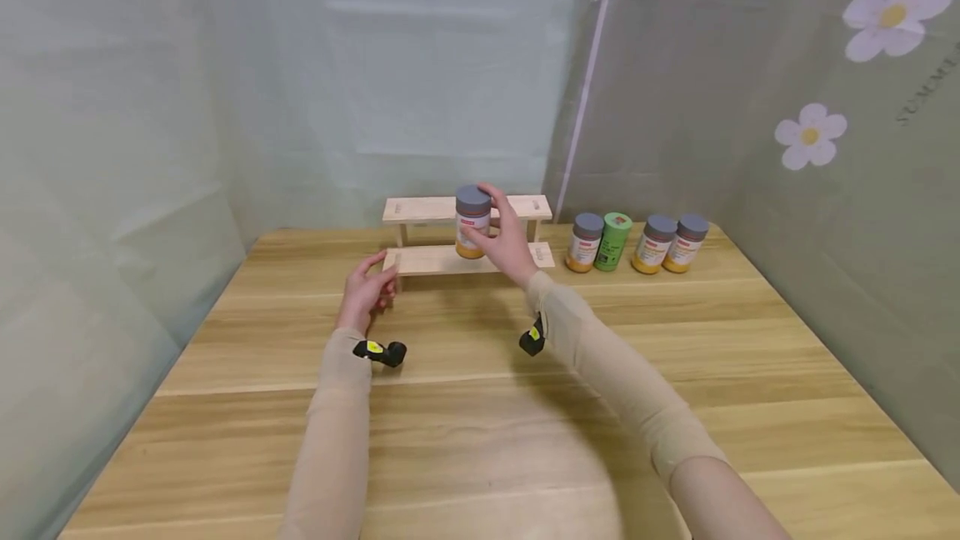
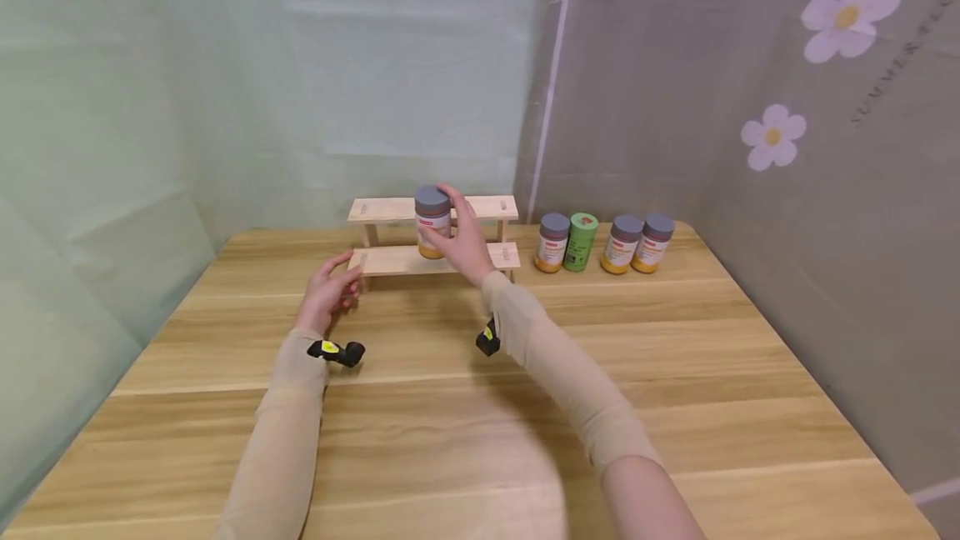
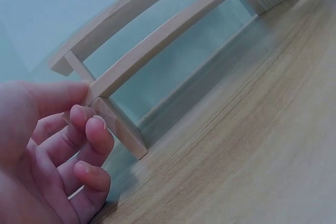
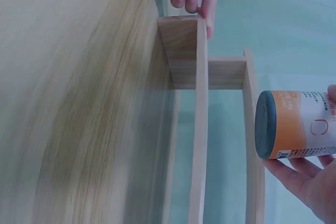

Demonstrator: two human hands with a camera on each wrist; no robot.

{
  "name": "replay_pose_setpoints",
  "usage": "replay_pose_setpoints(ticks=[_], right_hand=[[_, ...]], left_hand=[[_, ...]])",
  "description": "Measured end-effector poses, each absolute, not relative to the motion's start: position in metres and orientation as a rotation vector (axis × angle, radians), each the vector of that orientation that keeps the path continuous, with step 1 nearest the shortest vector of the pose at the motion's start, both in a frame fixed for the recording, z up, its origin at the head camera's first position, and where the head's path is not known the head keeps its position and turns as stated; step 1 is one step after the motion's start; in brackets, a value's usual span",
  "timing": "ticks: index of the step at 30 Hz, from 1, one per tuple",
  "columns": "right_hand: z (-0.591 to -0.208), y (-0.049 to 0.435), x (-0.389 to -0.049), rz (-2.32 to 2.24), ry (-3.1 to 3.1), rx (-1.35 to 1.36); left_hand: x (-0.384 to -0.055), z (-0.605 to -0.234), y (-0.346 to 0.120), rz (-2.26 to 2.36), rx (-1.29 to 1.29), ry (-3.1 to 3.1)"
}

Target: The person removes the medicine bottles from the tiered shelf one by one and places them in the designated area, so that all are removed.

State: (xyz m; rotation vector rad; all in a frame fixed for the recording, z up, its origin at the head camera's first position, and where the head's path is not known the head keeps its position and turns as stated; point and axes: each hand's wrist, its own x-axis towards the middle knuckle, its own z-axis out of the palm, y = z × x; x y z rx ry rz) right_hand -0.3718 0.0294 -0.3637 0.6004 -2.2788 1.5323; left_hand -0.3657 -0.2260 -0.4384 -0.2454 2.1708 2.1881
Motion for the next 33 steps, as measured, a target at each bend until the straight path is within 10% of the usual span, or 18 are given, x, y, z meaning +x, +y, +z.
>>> replay_pose_setpoints(ticks=[33], right_hand=[[-0.365,0.086,-0.356,1.527,-2.267,0.546]], left_hand=[[-0.363,-0.433,-0.224,2.182,-0.283,2.18]])
